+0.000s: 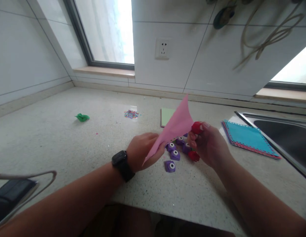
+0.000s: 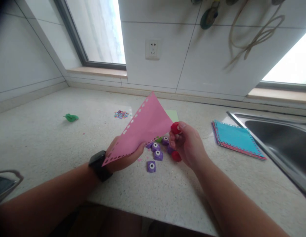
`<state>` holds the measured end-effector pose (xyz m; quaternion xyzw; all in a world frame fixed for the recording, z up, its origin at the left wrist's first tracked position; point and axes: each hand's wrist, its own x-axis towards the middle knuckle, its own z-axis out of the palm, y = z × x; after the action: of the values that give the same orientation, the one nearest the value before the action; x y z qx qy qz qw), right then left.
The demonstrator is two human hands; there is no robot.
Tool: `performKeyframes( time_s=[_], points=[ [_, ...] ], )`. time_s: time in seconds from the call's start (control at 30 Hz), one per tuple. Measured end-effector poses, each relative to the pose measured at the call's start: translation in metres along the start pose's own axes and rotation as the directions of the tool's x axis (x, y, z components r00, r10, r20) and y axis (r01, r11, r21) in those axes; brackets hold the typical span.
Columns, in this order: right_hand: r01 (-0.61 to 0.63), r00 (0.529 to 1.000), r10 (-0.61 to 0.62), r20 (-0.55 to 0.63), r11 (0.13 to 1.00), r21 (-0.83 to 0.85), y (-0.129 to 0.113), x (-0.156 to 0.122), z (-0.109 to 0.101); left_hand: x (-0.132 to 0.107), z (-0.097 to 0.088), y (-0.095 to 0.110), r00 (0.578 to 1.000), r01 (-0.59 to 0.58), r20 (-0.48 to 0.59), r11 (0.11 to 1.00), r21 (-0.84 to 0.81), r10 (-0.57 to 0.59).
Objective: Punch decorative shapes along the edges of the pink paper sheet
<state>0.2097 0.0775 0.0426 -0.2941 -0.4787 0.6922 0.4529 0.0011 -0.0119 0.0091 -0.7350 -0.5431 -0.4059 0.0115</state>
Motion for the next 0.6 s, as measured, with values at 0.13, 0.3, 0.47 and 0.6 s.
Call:
performKeyframes(
  time_s=[0.13, 0.3, 0.47, 0.6],
  points=[
    [-0.037, 0.998, 0.035, -0.053, 0.999, -0.039, -0.007, 0.002, -0.008, 0.002, -0.003, -0.006, 0.986, -0.157, 0.063, 0.983, 0.094, 0.151],
    [0.000, 0.998, -0.008, -0.062, 0.992, -0.126, -0.006, 0.006, -0.016, 0.005, -0.009, -0.005, 0.956, -0.267, 0.169, 0.950, 0.164, 0.240],
    [0.006, 0.999, -0.014, -0.031, 0.973, -0.229, -0.006, 0.004, -0.016, 0.005, -0.009, -0.005, 0.962, -0.252, 0.158, 0.948, 0.193, 0.224],
    [-0.006, 1.000, 0.001, -0.019, 0.954, -0.299, -0.005, 0.004, -0.019, 0.005, -0.005, -0.010, 0.975, -0.141, 0.179, 0.990, 0.016, 0.135]
  ],
)
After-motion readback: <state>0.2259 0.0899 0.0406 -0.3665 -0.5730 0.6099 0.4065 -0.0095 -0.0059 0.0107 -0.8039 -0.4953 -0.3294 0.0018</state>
